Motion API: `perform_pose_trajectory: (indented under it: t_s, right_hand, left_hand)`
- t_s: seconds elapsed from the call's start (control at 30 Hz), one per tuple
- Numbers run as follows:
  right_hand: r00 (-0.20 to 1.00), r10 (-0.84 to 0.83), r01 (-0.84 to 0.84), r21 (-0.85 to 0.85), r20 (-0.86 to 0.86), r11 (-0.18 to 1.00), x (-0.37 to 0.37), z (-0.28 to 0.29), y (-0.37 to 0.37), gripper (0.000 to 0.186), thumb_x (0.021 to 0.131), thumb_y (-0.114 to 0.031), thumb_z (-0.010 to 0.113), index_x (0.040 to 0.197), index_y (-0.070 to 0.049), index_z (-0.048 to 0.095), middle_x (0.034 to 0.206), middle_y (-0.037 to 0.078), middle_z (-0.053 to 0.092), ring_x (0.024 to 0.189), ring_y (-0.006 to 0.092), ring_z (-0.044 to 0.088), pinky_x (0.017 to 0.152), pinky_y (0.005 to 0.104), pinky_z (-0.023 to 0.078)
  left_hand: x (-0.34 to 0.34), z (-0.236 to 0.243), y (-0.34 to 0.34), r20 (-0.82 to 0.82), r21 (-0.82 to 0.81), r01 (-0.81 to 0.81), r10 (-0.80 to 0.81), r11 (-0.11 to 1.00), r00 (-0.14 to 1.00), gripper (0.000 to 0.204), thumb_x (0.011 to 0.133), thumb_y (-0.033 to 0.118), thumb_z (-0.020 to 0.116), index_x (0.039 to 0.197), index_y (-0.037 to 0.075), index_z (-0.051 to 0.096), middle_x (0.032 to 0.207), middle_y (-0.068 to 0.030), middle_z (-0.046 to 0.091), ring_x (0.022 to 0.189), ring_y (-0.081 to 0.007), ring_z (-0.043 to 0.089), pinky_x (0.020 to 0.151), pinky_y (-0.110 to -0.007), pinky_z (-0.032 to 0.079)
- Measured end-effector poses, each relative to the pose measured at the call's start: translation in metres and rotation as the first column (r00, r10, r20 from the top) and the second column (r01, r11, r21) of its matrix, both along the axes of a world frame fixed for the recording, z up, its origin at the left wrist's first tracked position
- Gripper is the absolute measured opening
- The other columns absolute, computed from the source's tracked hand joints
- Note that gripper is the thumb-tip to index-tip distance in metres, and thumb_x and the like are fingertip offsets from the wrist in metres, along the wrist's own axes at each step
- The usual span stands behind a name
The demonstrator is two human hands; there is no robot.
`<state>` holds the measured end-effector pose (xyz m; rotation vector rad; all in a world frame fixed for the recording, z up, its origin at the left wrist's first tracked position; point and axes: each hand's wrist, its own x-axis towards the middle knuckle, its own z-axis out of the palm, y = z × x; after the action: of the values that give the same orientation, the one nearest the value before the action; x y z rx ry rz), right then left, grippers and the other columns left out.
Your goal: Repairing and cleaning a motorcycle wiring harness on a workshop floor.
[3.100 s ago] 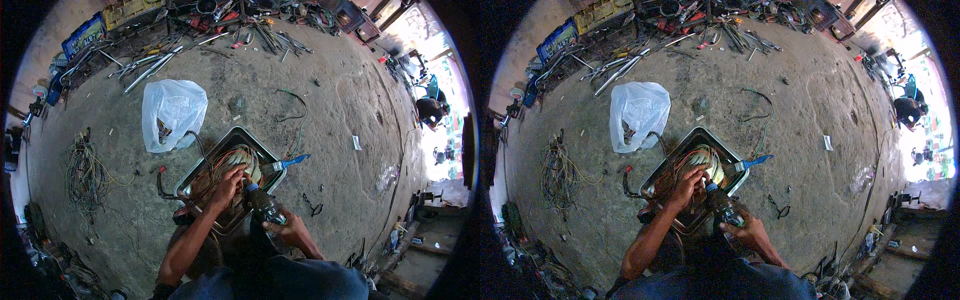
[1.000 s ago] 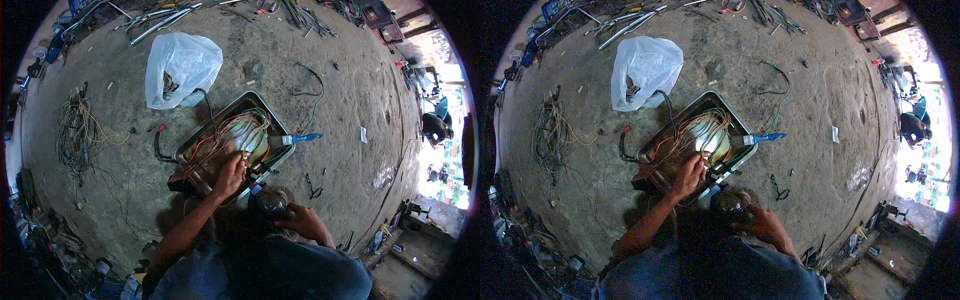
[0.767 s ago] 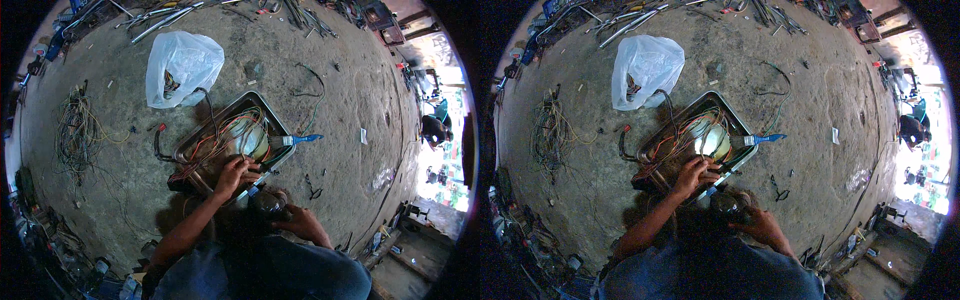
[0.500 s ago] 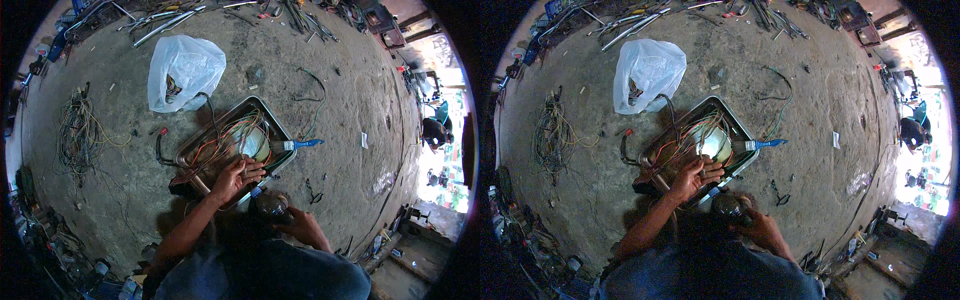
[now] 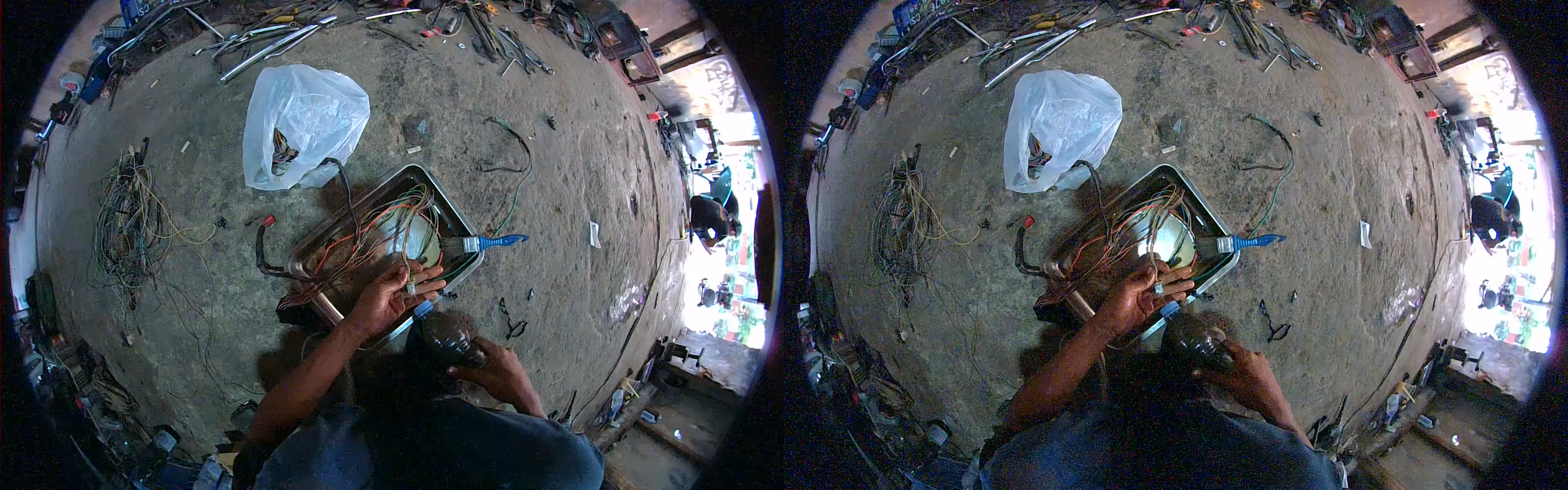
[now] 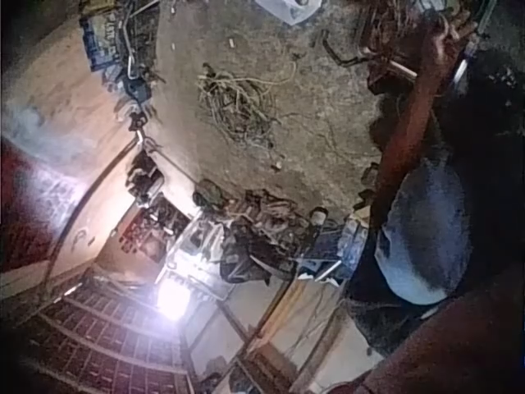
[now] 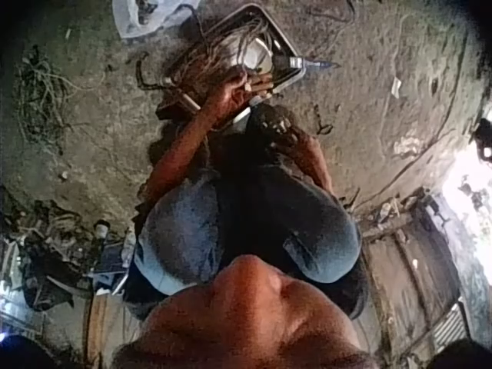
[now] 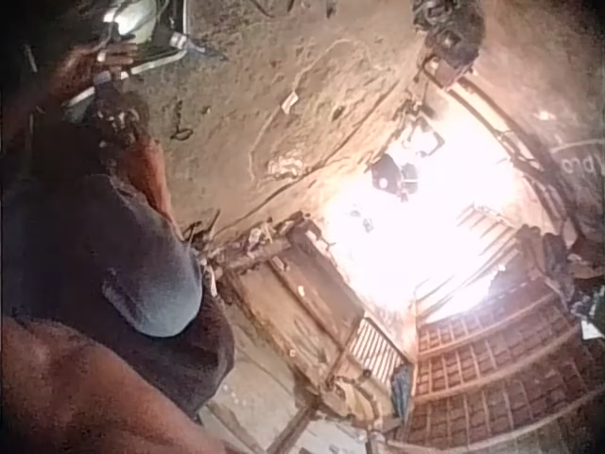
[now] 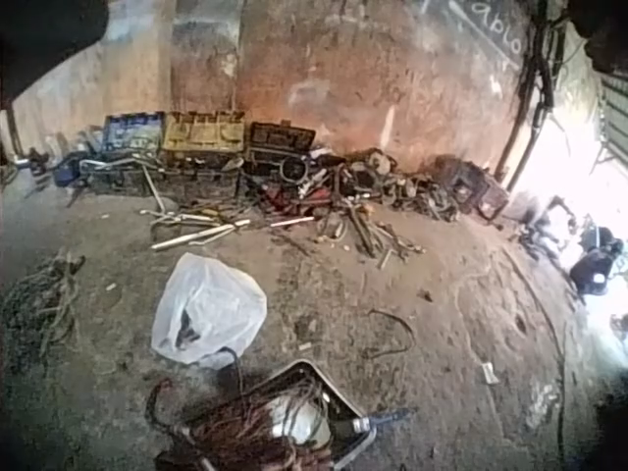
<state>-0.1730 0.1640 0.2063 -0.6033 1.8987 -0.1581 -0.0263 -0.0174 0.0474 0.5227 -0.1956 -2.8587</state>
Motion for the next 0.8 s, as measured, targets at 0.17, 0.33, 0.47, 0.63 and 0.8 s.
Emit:
perform_pose_trajectory:
  t_s: [0.17,0.33,0.47,0.63,0.8]
  right_hand:
    - [0.999,-0.033,0.033,-0.035,0.003,0.999,0.002,-0.002,0.001,0.068,0.077,-0.042,0.083,0.129,-0.004,0.061,0.112,0.020,0.071,0.106,0.0311,0.068,0.093,0.0417,0.051]
    - [1.000,-0.005,0.004,-0.020,-0.011,1.000,0.002,0.002,-0.003,0.066,0.077,-0.040,0.084,0.127,-0.004,0.061,0.110,0.018,0.071,0.105,0.0305,0.068,0.093,0.0416,0.052]
    - [0.999,-0.048,0.047,-0.044,-0.023,0.998,0.003,0.000,0.002,0.065,0.075,-0.039,0.085,0.125,-0.004,0.061,0.109,0.017,0.072,0.104,0.0295,0.069,0.092,0.0414,0.052]
    - [0.998,-0.061,0.062,0.060,-0.018,0.996,0.002,0.001,-0.001,0.068,0.073,-0.038,0.087,0.126,-0.005,0.060,0.108,0.016,0.072,0.102,0.0281,0.069,0.091,0.0413,0.052]
    - [0.996,-0.078,0.077,-0.019,-0.034,0.997,0.003,0.003,0.001,0.065,0.073,-0.039,0.088,0.121,-0.005,0.061,0.104,0.015,0.072,0.100,0.0268,0.070,0.089,0.0408,0.053]
  left_hand:
    - [0.001,-0.003,0.000,-0.089,-0.042,-0.024,0.020,0.999,0.996,0.030,0.104,0.028,0.047,0.127,0.008,0.049,0.151,-0.0229,0.041,0.137,-0.0404,0.045,0.113,-0.049,0.039]
    - [-0.003,0.008,-0.003,-0.083,0.024,0.001,0.001,1.000,0.997,0.025,0.104,0.027,0.048,0.123,0.011,0.050,0.153,-0.0225,0.038,0.137,-0.0404,0.044,0.115,-0.049,0.037]
    - [-0.005,0.015,-0.006,-0.107,0.033,0.005,-0.002,0.999,0.994,0.022,0.105,0.025,0.046,0.121,0.011,0.050,0.154,-0.0233,0.036,0.138,-0.0409,0.043,0.116,-0.049,0.036]
    - [-0.005,0.027,-0.010,-0.099,0.102,-0.015,0.025,0.995,0.995,0.019,0.106,0.022,0.041,0.117,0.008,0.049,0.155,-0.0255,0.032,0.139,-0.0428,0.042,0.117,-0.050,0.034]
    - [-0.007,0.026,-0.008,-0.123,0.122,-0.034,0.049,0.992,0.991,0.018,0.106,0.021,0.041,0.115,0.007,0.049,0.155,-0.0270,0.033,0.139,-0.0442,0.040,0.118,-0.051,0.033]
